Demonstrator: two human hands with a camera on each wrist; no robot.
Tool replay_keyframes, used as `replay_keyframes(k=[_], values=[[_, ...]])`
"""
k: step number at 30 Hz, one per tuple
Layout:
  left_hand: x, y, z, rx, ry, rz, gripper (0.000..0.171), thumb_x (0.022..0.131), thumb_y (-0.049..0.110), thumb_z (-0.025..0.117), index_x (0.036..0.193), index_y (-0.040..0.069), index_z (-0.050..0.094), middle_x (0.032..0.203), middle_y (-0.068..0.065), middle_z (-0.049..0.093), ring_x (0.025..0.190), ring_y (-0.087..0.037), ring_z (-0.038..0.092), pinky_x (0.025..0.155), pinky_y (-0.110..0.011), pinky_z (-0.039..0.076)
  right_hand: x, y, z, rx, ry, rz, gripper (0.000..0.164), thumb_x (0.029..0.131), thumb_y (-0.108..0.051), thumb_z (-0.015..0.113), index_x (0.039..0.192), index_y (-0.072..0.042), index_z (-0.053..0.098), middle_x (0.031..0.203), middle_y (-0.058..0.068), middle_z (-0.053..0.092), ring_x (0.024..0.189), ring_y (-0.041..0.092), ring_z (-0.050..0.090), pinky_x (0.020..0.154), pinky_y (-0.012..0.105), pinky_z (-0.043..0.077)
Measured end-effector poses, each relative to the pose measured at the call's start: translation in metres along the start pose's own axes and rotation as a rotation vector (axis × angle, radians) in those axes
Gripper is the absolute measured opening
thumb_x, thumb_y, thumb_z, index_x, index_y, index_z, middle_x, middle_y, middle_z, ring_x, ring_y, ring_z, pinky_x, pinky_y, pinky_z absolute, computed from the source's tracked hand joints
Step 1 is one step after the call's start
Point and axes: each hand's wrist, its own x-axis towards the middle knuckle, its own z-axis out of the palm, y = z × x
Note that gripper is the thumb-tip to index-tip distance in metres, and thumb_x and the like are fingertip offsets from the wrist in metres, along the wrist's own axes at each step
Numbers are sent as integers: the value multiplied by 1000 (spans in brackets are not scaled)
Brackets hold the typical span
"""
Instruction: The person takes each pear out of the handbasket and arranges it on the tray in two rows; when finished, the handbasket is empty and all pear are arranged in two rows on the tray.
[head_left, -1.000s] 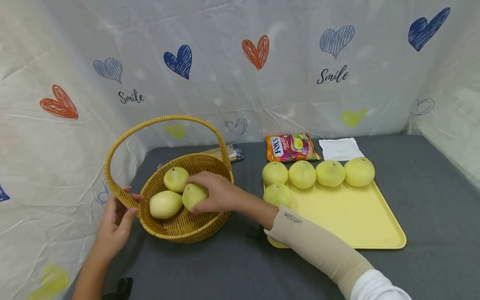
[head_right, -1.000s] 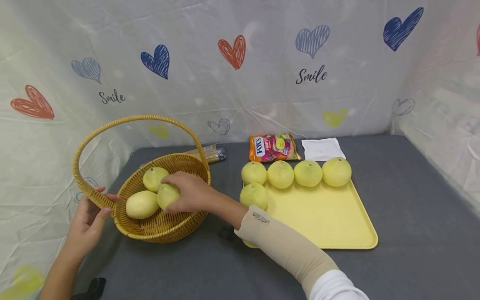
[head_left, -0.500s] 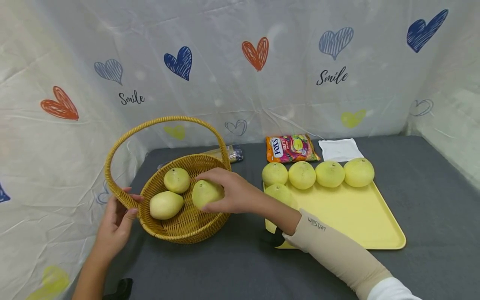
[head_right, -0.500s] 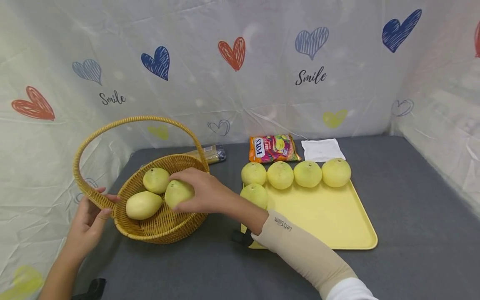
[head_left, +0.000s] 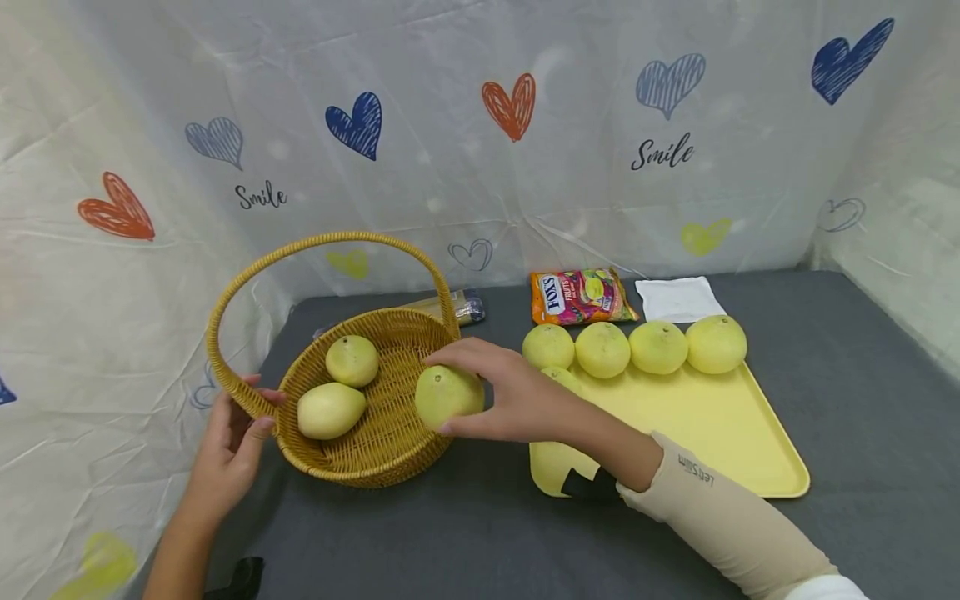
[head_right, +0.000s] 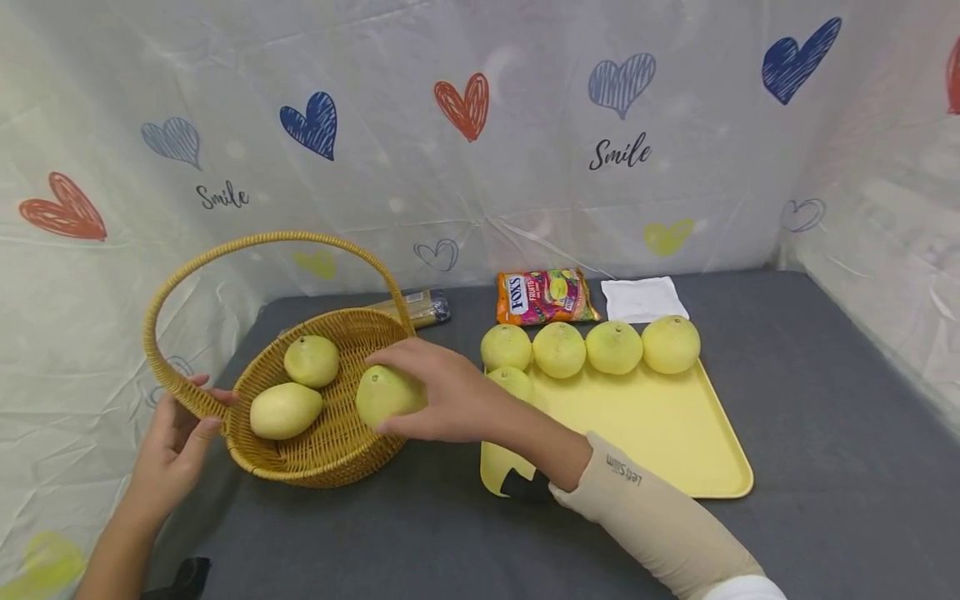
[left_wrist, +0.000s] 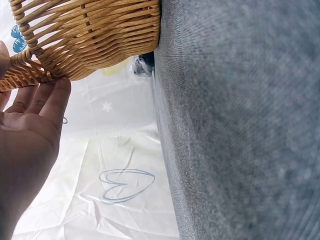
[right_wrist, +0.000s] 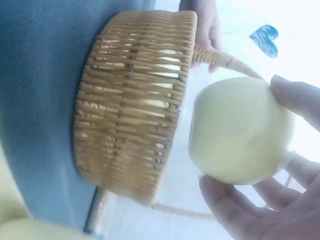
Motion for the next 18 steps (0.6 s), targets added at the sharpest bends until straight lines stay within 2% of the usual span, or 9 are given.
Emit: replay_keyframes(k=[3, 8, 16, 18], values=[[0, 2, -1, 14, 1, -34, 52, 95, -22, 45, 144, -13, 32, 115, -28, 53, 112, -17, 59, 87, -17, 48, -9, -1, -6, -6, 15, 7, 61, 85, -31, 83, 139, -19, 58, 137, -8, 54, 126, 9, 49, 95, 34, 49], [1, 3, 0, 44, -2, -44, 53, 94, -22, 46, 145, -12, 32, 114, -29, 53, 112, -17, 59, 87, -16, 48, -24, -3, -19, -15, 57, 3, 61, 83, -27, 85, 137, -18, 59, 135, -7, 56, 121, 10, 52, 91, 35, 50], [1, 1, 0, -35, -6, 58, 52, 93, -25, 43, 143, -15, 33, 114, -27, 54, 112, -20, 60, 87, -17, 48, -46, -5, -35, -36, 90, 26, 60, 82, -27, 86, 135, -20, 59, 128, -13, 58, 116, 10, 54, 93, 34, 48], [1, 1, 1, -16, -7, 56, 53, 94, -24, 44, 144, -13, 33, 115, -26, 55, 112, -19, 60, 87, -16, 48, -52, -5, -38, -37, 88, 41, 60, 82, -27, 86, 135, -20, 59, 128, -12, 57, 115, 10, 54, 92, 34, 48]])
